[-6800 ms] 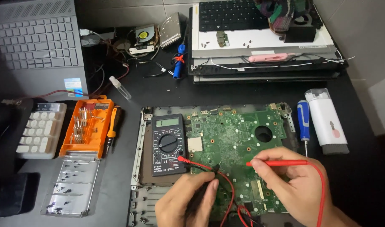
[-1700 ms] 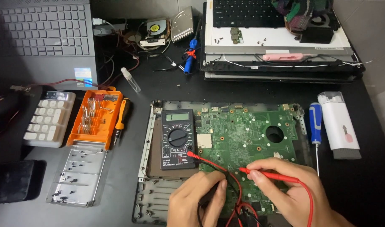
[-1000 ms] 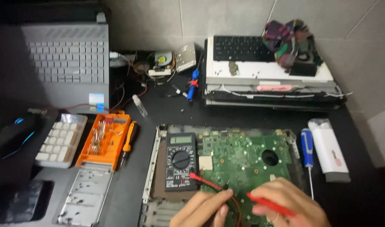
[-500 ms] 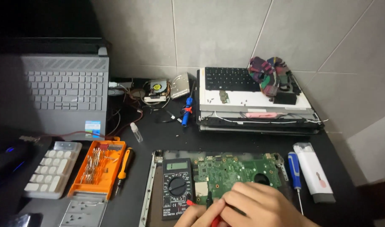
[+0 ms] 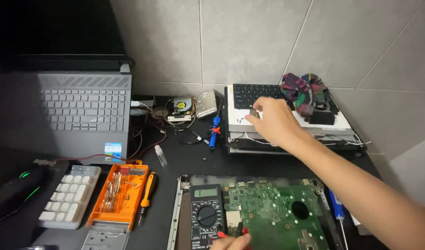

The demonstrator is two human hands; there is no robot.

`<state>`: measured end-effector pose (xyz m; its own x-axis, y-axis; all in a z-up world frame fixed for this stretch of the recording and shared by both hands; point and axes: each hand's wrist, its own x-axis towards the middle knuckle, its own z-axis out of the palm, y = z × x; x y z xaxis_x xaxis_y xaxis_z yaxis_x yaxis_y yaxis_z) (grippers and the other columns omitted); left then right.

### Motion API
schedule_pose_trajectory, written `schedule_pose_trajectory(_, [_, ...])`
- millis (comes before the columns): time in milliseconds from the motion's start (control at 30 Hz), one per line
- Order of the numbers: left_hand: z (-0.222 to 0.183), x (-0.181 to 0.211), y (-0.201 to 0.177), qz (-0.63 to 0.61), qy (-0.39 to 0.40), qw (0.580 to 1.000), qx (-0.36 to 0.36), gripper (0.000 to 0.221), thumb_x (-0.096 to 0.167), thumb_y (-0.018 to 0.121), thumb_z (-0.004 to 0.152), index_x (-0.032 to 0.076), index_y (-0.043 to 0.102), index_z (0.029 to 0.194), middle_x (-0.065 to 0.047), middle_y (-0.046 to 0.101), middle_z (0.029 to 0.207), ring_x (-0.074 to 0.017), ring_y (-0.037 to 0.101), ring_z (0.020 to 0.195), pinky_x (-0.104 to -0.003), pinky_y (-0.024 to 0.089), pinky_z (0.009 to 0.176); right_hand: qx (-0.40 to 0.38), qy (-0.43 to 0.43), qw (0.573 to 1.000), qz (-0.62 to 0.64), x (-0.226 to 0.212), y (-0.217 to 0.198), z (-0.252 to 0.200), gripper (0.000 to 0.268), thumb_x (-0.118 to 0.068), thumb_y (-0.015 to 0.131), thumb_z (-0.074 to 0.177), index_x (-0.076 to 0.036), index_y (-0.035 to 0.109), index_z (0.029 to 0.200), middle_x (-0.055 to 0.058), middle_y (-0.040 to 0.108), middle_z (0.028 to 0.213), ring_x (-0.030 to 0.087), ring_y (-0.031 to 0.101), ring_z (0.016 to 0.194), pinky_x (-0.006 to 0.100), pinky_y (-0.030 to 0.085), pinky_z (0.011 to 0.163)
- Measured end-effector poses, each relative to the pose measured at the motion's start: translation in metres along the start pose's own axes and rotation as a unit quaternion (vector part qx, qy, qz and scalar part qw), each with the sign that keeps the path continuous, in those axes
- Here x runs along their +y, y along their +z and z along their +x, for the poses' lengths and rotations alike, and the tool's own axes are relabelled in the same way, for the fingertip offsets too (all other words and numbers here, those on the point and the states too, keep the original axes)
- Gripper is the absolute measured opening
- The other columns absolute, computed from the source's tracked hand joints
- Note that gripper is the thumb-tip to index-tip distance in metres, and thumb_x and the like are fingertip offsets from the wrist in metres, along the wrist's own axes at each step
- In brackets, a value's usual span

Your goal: Using a digital multimeter to probe components on a laptop motherboard for diagnostic purposes.

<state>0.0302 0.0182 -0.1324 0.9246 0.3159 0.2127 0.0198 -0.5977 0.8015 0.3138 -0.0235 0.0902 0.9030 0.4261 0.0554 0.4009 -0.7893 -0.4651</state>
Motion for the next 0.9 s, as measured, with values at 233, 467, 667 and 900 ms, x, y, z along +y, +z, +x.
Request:
schedule_pose_trajectory(233, [0.009, 0.019, -0.014, 0.047, 0.130, 0.982, 0.126, 0.023, 0.022, 0.065, 0.093, 0.020, 0.080, 0.110, 0.002, 0.076, 0.087, -0.0128, 0.070, 0.074, -0.023, 0.062, 0.072, -0.019, 0.058, 0.997, -0.053, 0.002, 0.018, 0.026, 0.020, -0.013, 0.067, 0.096, 0.003, 0.068, 0.109, 0.023, 0.069, 0.114, 0.040, 0.068, 0.104, 0.049, 0.058, 0.084])
schedule_pose_trajectory(467, [0.010, 0.050, -0.056, 0.027, 0.082, 0.995, 0.059, 0.024, 0.028, 0.066, 0.095, 0.029, 0.079, 0.116, 0.007, 0.078, 0.096, -0.0061, 0.077, 0.084, -0.022, 0.059, 0.074, -0.007, 0.044, 0.999, -0.021, 0.019, 0.019, 0.035, 0.024, -0.014, 0.080, 0.081, -0.002, 0.076, 0.101, 0.014, 0.074, 0.105, 0.029, 0.068, 0.096, 0.041, 0.056, 0.079])
schedule_pose_trajectory(667, [0.015, 0.076, -0.073, 0.021, 0.082, 0.989, 0.122, 0.025, 0.024, 0.058, 0.096, 0.028, 0.079, 0.109, 0.011, 0.081, 0.094, -0.0008, 0.077, 0.076, -0.015, 0.056, 0.064, 0.030, -0.012, 0.996, 0.084, 0.005, -0.013, -0.013, 0.019, -0.020, 0.082, 0.081, -0.010, 0.078, 0.097, 0.003, 0.078, 0.090, 0.013, 0.069, 0.078, 0.030, 0.057, 0.075])
schedule_pose_trajectory(900, [0.015, 0.091, -0.087, -0.036, 0.113, 0.987, 0.111, 0.022, 0.021, 0.062, 0.095, 0.023, 0.079, 0.108, 0.007, 0.082, 0.091, -0.0033, 0.072, 0.070, -0.015, 0.053, 0.072, -0.142, -0.097, 0.978, 0.115, 0.036, -0.007, -0.156, 0.022, -0.020, 0.087, 0.074, -0.021, 0.085, 0.095, -0.008, 0.081, 0.083, 0.006, 0.069, 0.075, 0.023, 0.057, 0.070])
